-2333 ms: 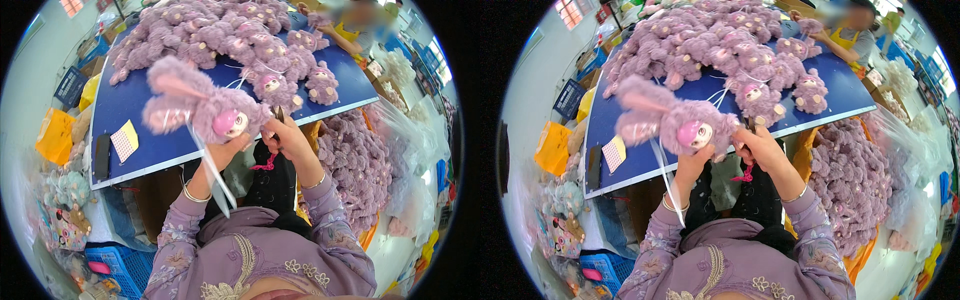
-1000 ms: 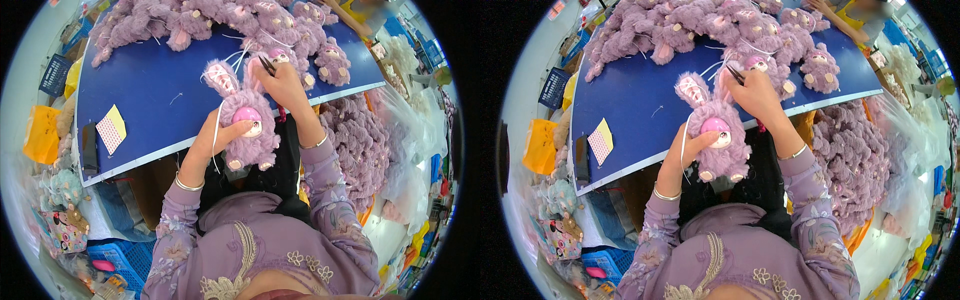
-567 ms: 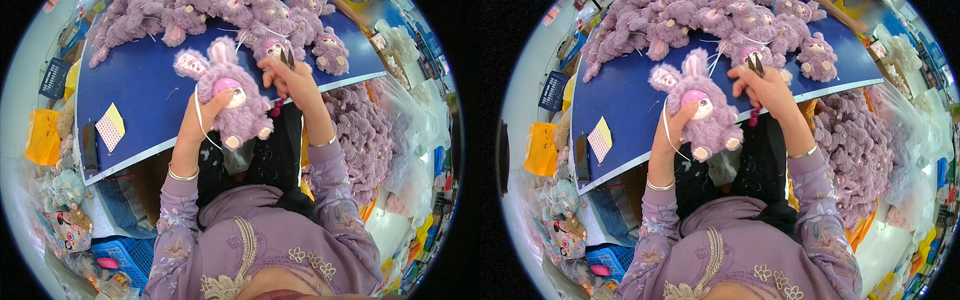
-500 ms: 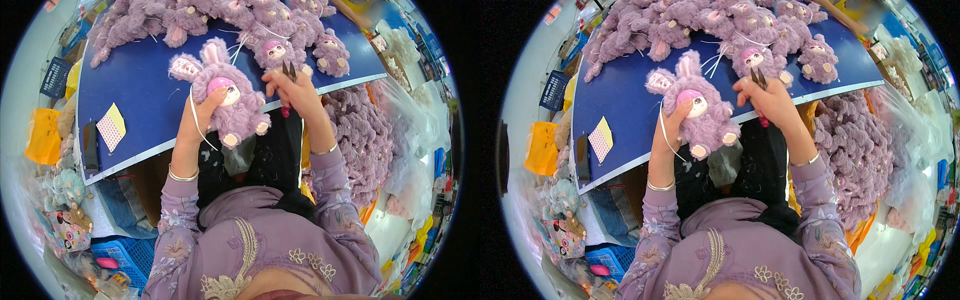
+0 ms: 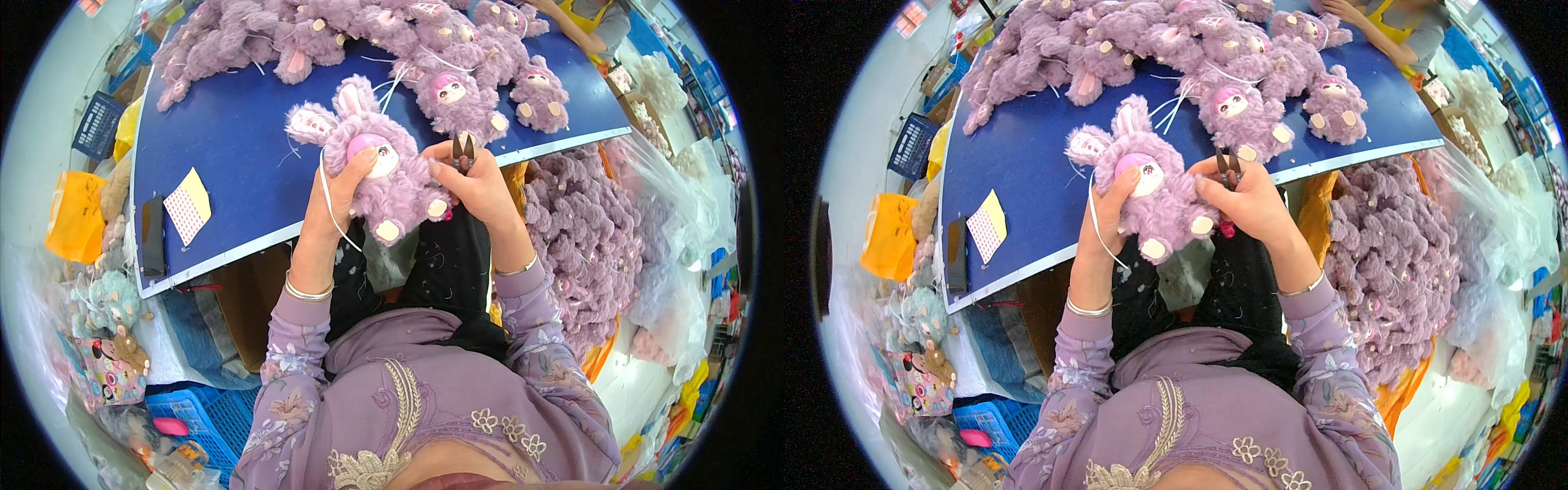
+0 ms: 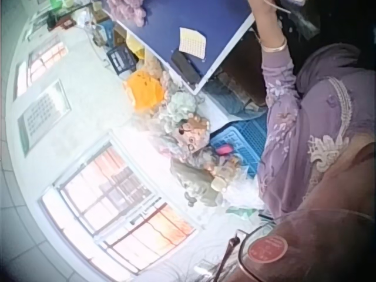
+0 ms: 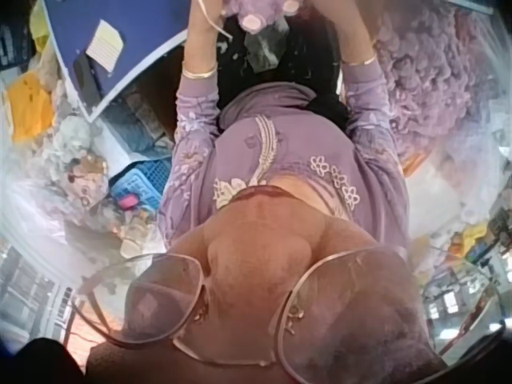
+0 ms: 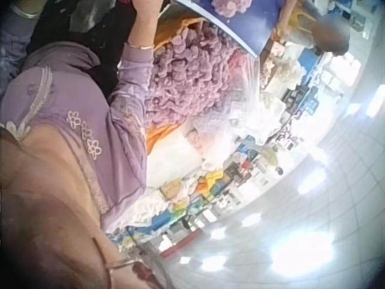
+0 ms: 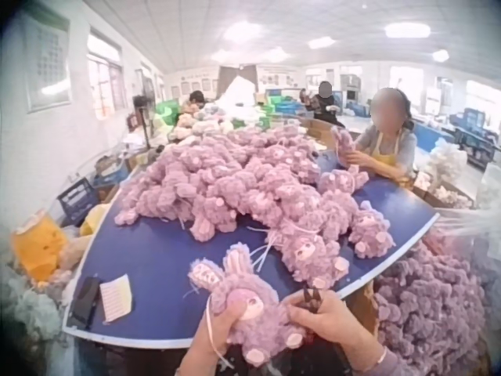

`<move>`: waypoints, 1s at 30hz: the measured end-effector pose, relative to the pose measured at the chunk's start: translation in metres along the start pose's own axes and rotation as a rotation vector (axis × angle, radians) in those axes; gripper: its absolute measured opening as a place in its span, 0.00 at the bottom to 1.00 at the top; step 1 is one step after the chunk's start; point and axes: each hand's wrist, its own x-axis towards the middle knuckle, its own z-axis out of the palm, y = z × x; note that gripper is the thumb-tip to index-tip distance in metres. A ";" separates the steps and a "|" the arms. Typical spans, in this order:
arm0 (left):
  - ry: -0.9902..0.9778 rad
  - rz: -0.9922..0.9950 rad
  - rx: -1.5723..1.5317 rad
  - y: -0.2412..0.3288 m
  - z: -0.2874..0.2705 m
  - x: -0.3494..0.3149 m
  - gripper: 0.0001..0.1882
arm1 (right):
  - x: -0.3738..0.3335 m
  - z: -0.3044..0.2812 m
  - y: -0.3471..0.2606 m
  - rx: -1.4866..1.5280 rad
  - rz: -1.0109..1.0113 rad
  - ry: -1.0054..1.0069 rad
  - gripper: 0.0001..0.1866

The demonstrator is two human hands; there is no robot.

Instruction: The person trims excess threads and loose fibers from purple stuffed bunny toys using small scissors. They handle each toy one at a time, cutting around the ears and body, then place the finished items on the table.

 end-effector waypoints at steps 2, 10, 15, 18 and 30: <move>0.028 -0.015 -0.046 -0.002 -0.003 0.002 0.23 | -0.002 -0.006 -0.003 0.028 0.138 0.005 0.13; 0.061 -0.106 -0.205 -0.012 -0.012 0.013 0.22 | -0.011 0.027 0.014 0.032 -0.007 0.021 0.23; -0.026 -0.105 -0.167 -0.004 0.011 0.012 0.26 | -0.013 0.025 0.021 0.219 0.113 0.026 0.11; -0.142 -0.137 -0.160 -0.004 0.024 0.009 0.28 | -0.015 0.011 0.031 0.498 0.163 0.124 0.08; -0.188 -0.109 0.014 -0.019 0.012 0.023 0.22 | 0.001 -0.189 0.014 -0.389 -0.129 0.878 0.33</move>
